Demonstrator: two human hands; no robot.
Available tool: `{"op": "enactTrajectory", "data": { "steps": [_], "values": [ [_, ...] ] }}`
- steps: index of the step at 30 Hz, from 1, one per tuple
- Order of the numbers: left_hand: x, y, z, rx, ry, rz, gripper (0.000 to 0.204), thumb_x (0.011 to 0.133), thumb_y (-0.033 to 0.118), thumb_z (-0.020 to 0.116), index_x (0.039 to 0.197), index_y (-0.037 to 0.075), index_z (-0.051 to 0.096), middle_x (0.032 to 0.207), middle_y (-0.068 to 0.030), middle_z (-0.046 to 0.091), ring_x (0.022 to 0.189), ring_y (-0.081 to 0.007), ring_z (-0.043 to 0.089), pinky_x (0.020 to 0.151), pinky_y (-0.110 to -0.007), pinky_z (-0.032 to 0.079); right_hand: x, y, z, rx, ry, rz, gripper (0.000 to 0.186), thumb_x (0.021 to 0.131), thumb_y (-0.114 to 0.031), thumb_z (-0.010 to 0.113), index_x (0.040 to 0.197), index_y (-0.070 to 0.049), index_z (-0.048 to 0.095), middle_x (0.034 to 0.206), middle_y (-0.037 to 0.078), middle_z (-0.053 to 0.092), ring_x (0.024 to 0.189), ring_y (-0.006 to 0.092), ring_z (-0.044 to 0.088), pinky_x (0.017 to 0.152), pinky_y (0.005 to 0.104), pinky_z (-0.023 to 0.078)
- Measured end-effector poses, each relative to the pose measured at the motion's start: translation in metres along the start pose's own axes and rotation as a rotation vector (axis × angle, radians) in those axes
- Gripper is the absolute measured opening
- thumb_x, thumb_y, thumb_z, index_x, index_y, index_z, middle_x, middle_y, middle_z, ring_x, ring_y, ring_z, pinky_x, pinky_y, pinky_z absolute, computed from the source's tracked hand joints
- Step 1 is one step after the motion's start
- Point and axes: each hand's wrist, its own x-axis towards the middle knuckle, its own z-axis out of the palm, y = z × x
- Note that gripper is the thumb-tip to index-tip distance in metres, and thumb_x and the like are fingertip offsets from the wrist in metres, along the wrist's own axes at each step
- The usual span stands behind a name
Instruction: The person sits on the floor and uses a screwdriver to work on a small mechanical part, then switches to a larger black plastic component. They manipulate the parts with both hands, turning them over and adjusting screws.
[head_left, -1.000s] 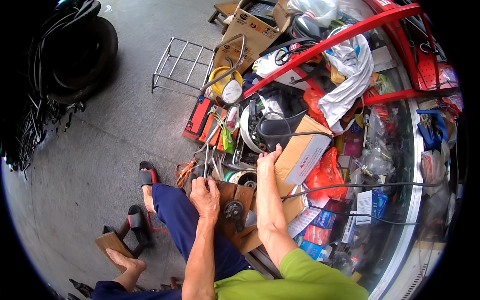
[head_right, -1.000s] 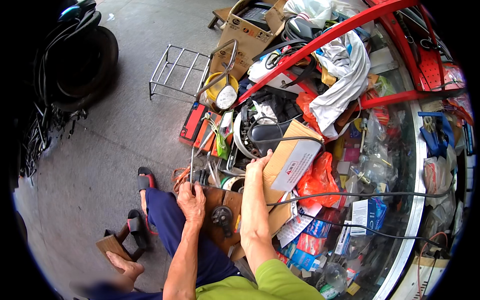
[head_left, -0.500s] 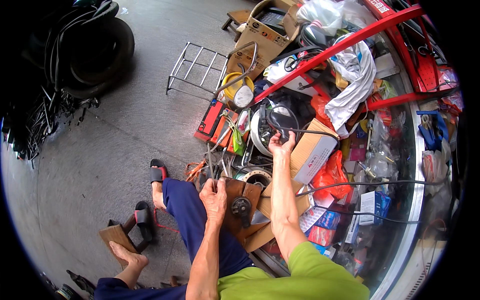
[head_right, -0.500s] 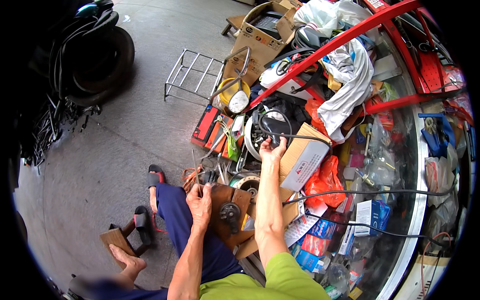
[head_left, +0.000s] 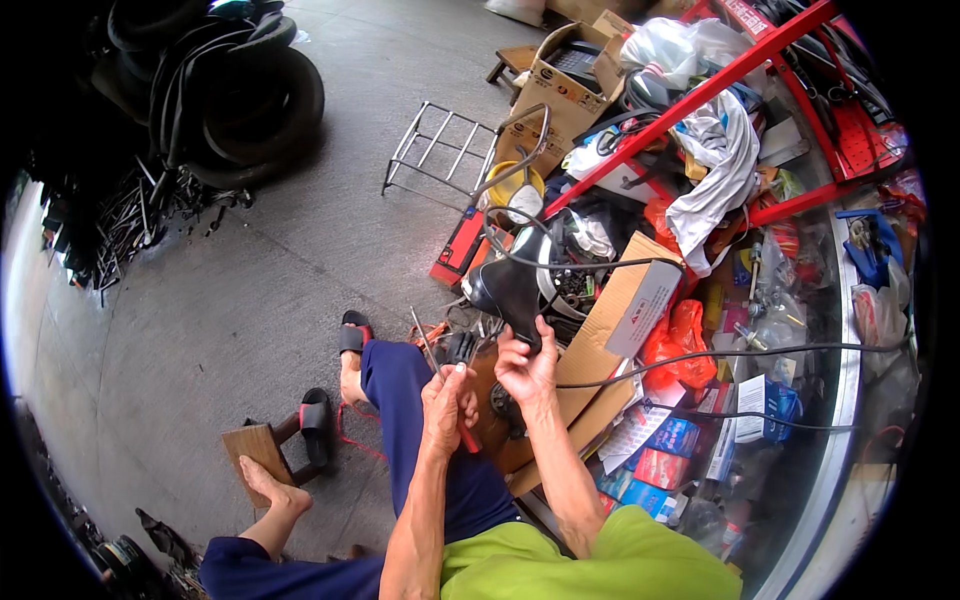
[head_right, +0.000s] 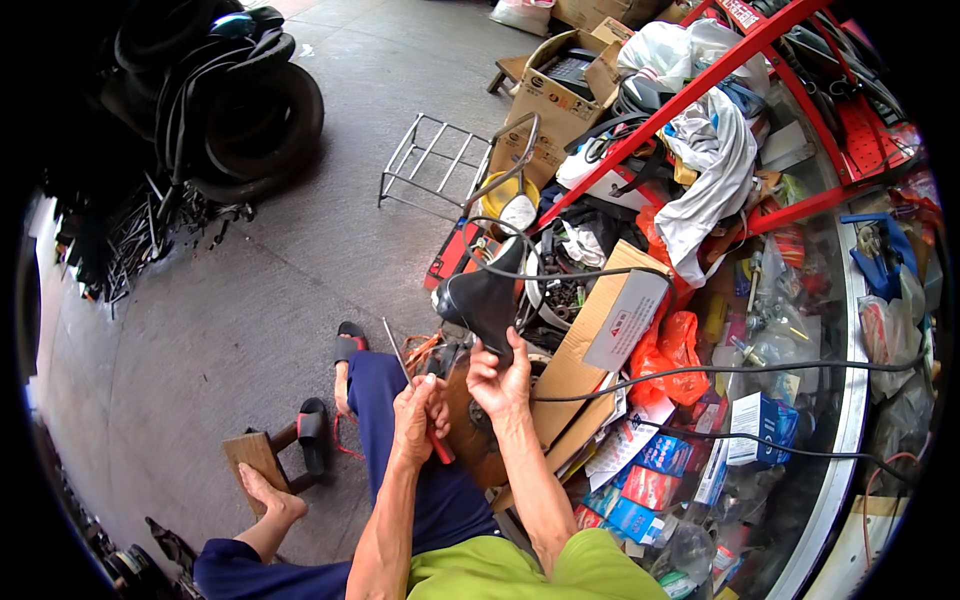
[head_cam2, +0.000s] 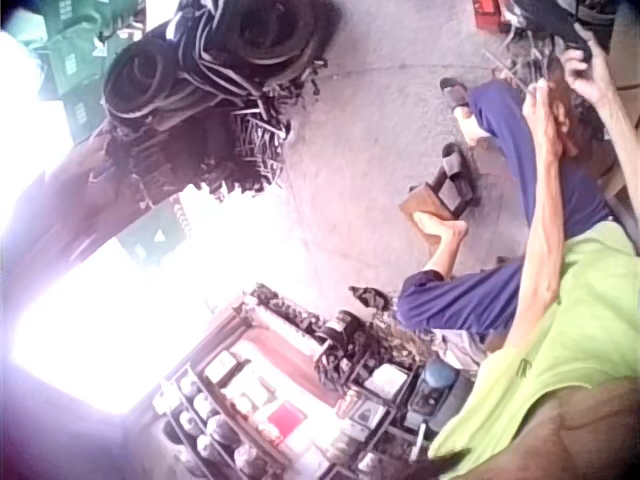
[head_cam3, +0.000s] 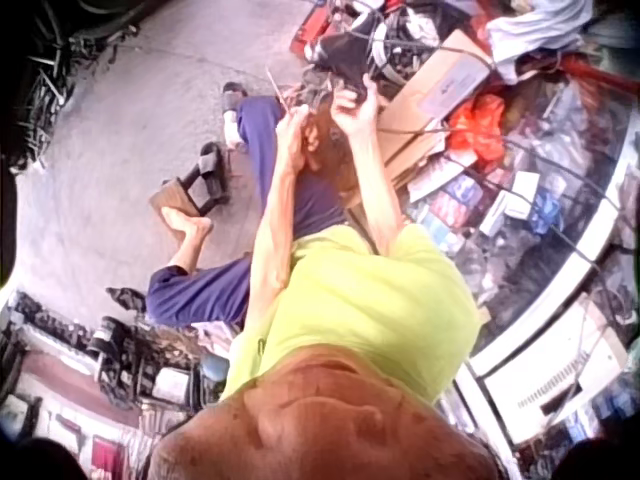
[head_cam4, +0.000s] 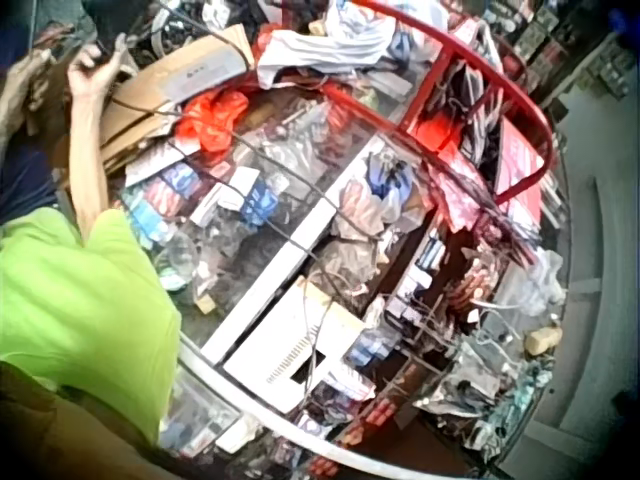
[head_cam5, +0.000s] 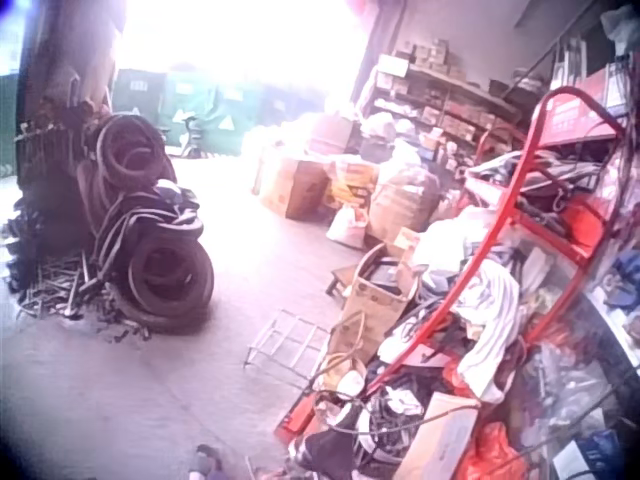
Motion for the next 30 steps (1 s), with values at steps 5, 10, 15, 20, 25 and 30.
{"op": "enactTrajectory", "data": {
  "steps": [5, 10, 15, 20, 25, 30],
  "values": [
    [-0.015, -0.004, -0.024, -0.202, -0.02, 0.105, 0.035, 0.091, 0.04, 0.056, 0.102, 0.007, 0.055, 0.075, -0.0031, 0.059, 0.051, -0.011, 0.051, 0.037, -0.02, 0.033, -0.056, 0.065, 0.003, 0.126, -0.046, 0.445, 0.052, 0.086, -0.034, 0.06, 0.11, 0.011, 0.049, 0.081, 0.013, 0.054, 0.045, 0.0086, 0.049, 0.035, 0.0185, 0.038],
    [-0.073, 0.038, -0.069, -0.496, -0.129, 0.305, 0.05, 0.094, 0.046, 0.047, 0.121, 0.004, 0.049, 0.113, -0.0122, 0.059, 0.1, -0.0222, 0.061, 0.085, -0.034, 0.052, -0.101, 0.119, -0.008, -0.062, -0.287, 0.647, 0.049, 0.083, -0.028, 0.06, 0.122, 0.001, 0.05, 0.11, 0.019, 0.062, 0.039, 0.0086, 0.05, 0.032, 0.0184, 0.038],
    [-0.177, 0.111, -0.08, -0.383, -0.131, 0.641, 0.051, 0.097, 0.041, 0.042, 0.132, 0.003, 0.042, 0.119, -0.0134, 0.058, 0.105, -0.02, 0.06, 0.087, -0.033, 0.053, -0.113, 0.157, 0.016, -0.665, -0.364, 0.779, 0.056, 0.075, -0.02, 0.065, 0.121, 0.004, 0.047, 0.091, 0.016, 0.061, 0.041, 0.0093, 0.048, 0.031, 0.0199, 0.035],
    [-0.22, 0.092, -0.135, -0.338, 0.089, 0.841, 0.037, 0.097, 0.025, 0.048, 0.127, 0.005, 0.05, 0.121, -0.0108, 0.058, 0.104, -0.0174, 0.059, 0.088, -0.032, 0.052, -0.121, 0.202, 0.033, -1.046, -0.432, 0.837, 0.056, 0.069, -0.016, 0.067, 0.116, 0.009, 0.047, 0.076, 0.01, 0.059, 0.041, 0.0096, 0.045, 0.031, 0.0207, 0.034],
    [-0.258, 0.057, -0.161, -0.545, 0.147, 1.02, 0.034, 0.097, 0.024, 0.049, 0.124, 0.004, 0.051, 0.12, -0.0121, 0.057, 0.101, -0.0198, 0.061, 0.086, -0.033, 0.054, -0.144, 0.238, 0.027, -1.204, -0.552, 0.898, 0.058, 0.067, -0.021, 0.069, 0.112, 0.01, 0.05, 0.076, 0.011, 0.06, 0.043, 0.0122, 0.05, 0.034, 0.0216, 0.038],
    [-0.295, 0.036, -0.174, -0.597, 0.205, 1.102, 0.025, 0.097, 0.019, 0.05, 0.117, 0.006, 0.057, 0.105, -0.007, 0.064, 0.088, -0.0149, 0.064, 0.076, -0.027, 0.056, -0.172, 0.261, 0.012, -1.346, -0.65, 0.783, 0.053, 0.066, -0.023, 0.069, 0.105, 0.009, 0.053, 0.075, 0.01, 0.06, 0.051, 0.0151, 0.055, 0.043, 0.0254, 0.045]
  ]
}}
